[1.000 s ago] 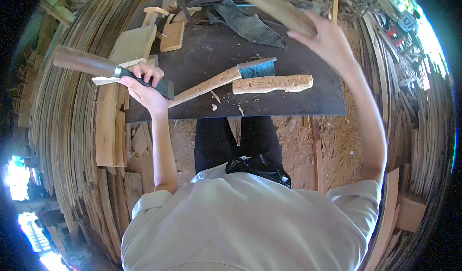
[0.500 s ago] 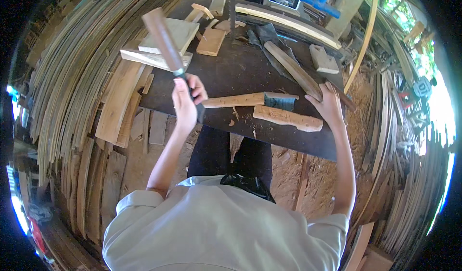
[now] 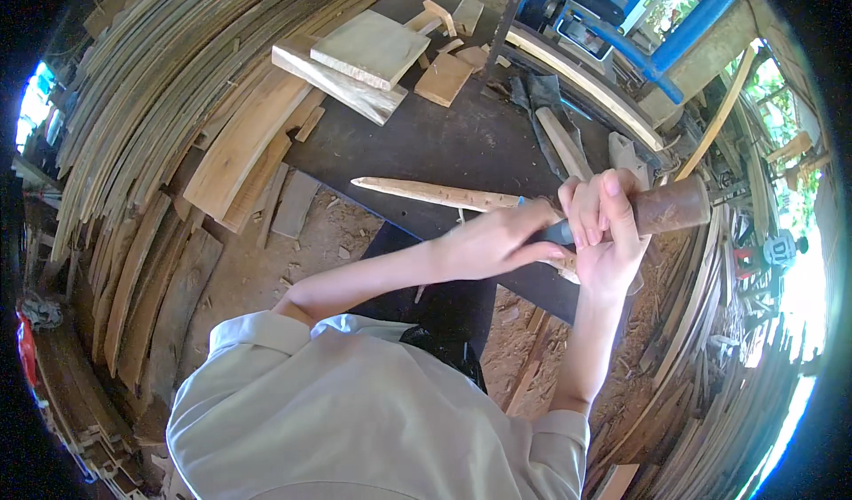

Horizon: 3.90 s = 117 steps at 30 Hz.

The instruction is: The person carves a small piece of wood using a chisel and a wooden mallet. They repeatedly position the chisel on the wood and strike it with the mallet to remove shavings, occasionally adjusting the wood's position on the workbench.

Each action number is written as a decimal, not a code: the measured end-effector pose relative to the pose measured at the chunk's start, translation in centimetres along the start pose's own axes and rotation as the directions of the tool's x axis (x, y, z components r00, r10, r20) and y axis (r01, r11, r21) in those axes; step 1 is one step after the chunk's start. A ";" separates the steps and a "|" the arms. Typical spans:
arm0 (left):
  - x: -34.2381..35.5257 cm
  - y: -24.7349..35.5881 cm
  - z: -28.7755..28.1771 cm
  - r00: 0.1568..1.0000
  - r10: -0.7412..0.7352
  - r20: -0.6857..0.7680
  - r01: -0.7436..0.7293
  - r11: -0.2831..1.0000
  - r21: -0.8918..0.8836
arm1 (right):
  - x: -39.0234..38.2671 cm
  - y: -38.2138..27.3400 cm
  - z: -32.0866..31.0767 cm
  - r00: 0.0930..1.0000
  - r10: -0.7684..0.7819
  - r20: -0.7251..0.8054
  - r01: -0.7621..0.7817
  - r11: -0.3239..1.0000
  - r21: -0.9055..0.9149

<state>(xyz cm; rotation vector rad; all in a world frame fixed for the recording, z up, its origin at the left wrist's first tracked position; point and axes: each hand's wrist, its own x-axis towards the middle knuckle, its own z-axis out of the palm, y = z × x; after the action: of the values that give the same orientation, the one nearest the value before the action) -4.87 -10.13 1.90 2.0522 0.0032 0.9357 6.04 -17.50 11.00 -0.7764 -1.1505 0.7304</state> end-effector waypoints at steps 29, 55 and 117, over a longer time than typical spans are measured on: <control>-8.6 -5.8 -7.0 0.992 -0.016 -0.125 0.093 0.761 0.643 | 0.2 3.8 -0.1 0.976 -0.209 -0.068 0.216 0.966 0.140; -8.6 -6.3 -7.1 0.992 -0.005 -0.126 0.083 0.775 0.627 | 2.6 5.1 1.7 0.954 -0.032 -0.297 0.054 0.996 0.066; -3.2 -10.1 -8.6 0.996 -0.047 -0.070 0.075 0.866 0.494 | 9.2 8.6 1.6 0.895 -0.095 -0.436 0.110 0.994 0.011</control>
<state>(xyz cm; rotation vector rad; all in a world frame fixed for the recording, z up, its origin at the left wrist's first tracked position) -9.31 1.26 -4.15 2.4778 0.3756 1.0286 5.90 -4.98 8.83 -0.7936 -0.7622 0.4544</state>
